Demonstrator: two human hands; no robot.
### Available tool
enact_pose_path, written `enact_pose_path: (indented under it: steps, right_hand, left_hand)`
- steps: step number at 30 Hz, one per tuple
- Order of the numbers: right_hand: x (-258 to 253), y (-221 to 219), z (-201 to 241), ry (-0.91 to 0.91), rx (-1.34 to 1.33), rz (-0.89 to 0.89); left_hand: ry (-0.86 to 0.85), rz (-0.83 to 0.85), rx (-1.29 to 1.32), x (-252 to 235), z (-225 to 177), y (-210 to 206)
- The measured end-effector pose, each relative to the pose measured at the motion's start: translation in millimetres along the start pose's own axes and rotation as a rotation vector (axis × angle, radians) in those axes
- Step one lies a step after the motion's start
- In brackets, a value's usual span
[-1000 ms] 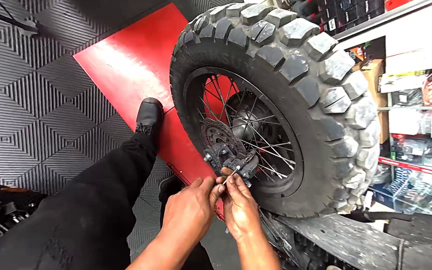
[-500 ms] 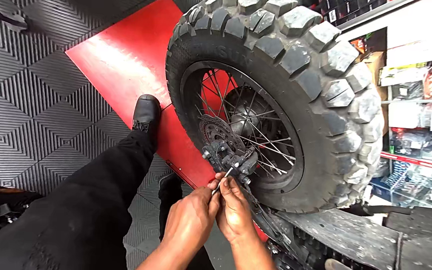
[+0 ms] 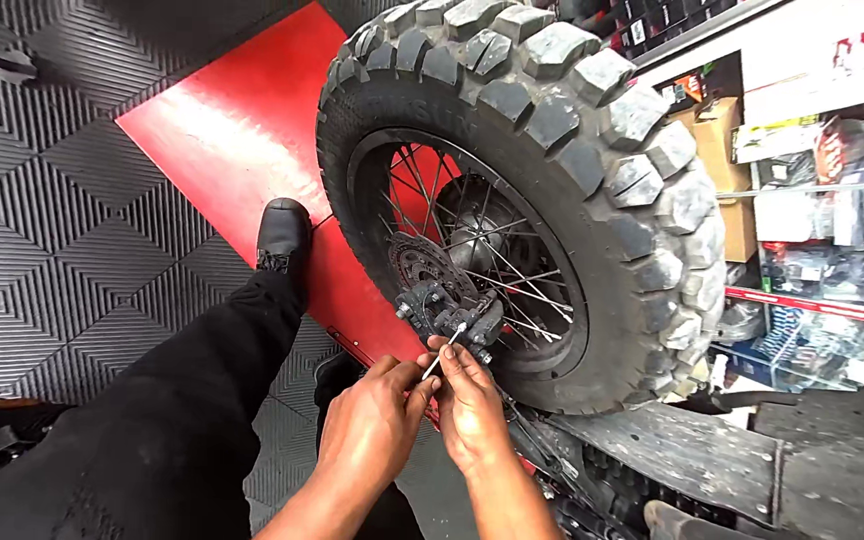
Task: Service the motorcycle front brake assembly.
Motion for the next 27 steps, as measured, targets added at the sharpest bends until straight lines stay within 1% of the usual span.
enact_pose_path:
  steps: [6,10,12,14,16,18,20,22,23,24,25,27]
  right_hand:
    - [1,-1,0,0.004,-0.028,-0.002]
    - [0,-3,2,-0.008,-0.05,-0.019]
    - [1,-3,3,-0.014,-0.063,-0.038]
    - [2,-3,4,-0.017,-0.072,-0.072]
    - [2,-2,6,-0.003,-0.065,-0.08]
    - [2,-4,8,0.013,-0.069,-0.027]
    - [1,-7,5,-0.006,-0.088,0.062]
    - [-1,-7,1,-0.042,-0.107,0.086]
    - [-1,-5,-1,-0.055,-0.115,0.063]
    - [-1,-2,-2,-0.054,-0.115,0.029]
    - [-2,0,-2,-0.043,-0.11,-0.003]
    - [-2,4,-4,-0.032,-0.111,-0.057]
  left_hand:
    - [0.033,0.009,-0.007,-2,-1,1]
    - [0.046,-0.062,0.036,-4,0,8]
    - [0.091,-0.075,0.11,-4,2,8]
    - [0.242,0.007,0.298,-3,10,1]
    - [0.456,0.134,0.578,1,14,-12]
    - [0.637,0.218,0.819,6,13,-22]
    - [0.769,0.282,0.974,12,9,-27]
    - [0.841,0.334,1.043,16,6,-30]
    - [0.849,0.34,1.021,17,7,-29]
    - [0.82,0.312,0.927,15,11,-26]
    - [0.748,0.238,0.774,8,18,-17]
    - [0.576,0.022,0.504,-7,27,9]
Point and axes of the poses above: each hand's wrist, its own x-axis away from the middle knuckle, its own y-axis out of the back of the hand, z = x × y, the point moved 10 cm from there along -x, towards the middle knuckle, and after that the axes turned 15 degrees about -z, right-handed, at the moved point
